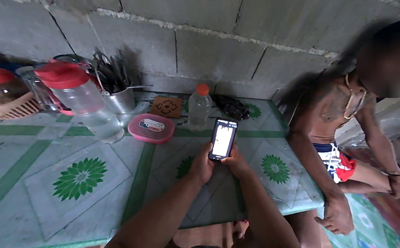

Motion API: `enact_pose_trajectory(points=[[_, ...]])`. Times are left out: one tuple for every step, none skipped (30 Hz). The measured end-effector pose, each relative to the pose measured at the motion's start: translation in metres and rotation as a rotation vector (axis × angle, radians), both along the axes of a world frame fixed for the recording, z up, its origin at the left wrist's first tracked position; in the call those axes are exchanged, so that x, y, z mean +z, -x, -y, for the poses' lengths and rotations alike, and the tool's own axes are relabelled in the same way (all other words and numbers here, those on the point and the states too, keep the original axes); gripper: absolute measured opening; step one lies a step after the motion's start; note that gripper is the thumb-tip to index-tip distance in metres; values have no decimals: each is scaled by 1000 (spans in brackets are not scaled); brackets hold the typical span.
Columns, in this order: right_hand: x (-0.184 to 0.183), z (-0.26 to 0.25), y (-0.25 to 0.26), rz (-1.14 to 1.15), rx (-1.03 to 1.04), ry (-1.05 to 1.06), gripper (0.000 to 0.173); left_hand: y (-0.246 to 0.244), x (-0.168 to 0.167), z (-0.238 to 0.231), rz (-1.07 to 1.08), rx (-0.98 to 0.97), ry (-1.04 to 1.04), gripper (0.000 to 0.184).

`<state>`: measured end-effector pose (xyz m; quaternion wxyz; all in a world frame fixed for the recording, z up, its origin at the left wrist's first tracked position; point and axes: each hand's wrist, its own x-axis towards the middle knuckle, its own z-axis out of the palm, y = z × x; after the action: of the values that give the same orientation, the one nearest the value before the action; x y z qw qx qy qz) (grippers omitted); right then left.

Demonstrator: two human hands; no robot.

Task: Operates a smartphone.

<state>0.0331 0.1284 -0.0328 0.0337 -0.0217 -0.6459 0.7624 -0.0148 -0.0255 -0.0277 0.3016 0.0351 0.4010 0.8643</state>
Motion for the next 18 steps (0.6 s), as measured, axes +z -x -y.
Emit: enact_pose_trajectory(points=[[-1,0,0,-5,-1,15,110,0,0,0,2,-4,-1,45],[-1,0,0,-6,-7,27,110,0,0,0,6,-5,-1,45],[-2,0,1,-6,-14,34,111,0,-1,-1,9,-6,0,44],[-2,1,1,-2,-25,43,111,0,-1,-1,11,-6,1,44],[-3,1,2,0,-30,47,111,0,-1,-1,12,-7,0,44],[-3,0,2,4,-27,44,111,0,-1,-1,12,-10,-6,44],[-2,-1,2,5,-25,41,111,0,0,-1,16,-12,-10,44],[-2,-1,2,8,-23,40,111,0,0,-1,20,-13,-11,44],[-2,0,1,14,-24,39,110,-1,0,-1,22,-13,-11,44],[-2,0,1,21,-25,34,110,-1,0,-1,21,-14,-11,44],[-1,0,1,28,-25,28,111,-1,0,-1,20,-16,-8,44],[0,0,0,31,-23,23,111,-1,0,-1,17,-16,-3,45],[1,0,0,29,-21,27,110,-2,0,-1,14,-15,2,45],[1,0,0,22,-17,32,109,-2,0,-1,17,-14,3,46],[1,0,-1,11,-11,42,107,-2,0,-1,19,-13,3,45],[1,-1,0,-1,-2,51,106,-1,0,-1,20,-14,2,46],[0,-1,0,-8,3,56,106,-1,1,-1,23,-14,3,46],[-1,-2,0,-13,5,57,106,-2,1,-1,27,-14,5,46]])
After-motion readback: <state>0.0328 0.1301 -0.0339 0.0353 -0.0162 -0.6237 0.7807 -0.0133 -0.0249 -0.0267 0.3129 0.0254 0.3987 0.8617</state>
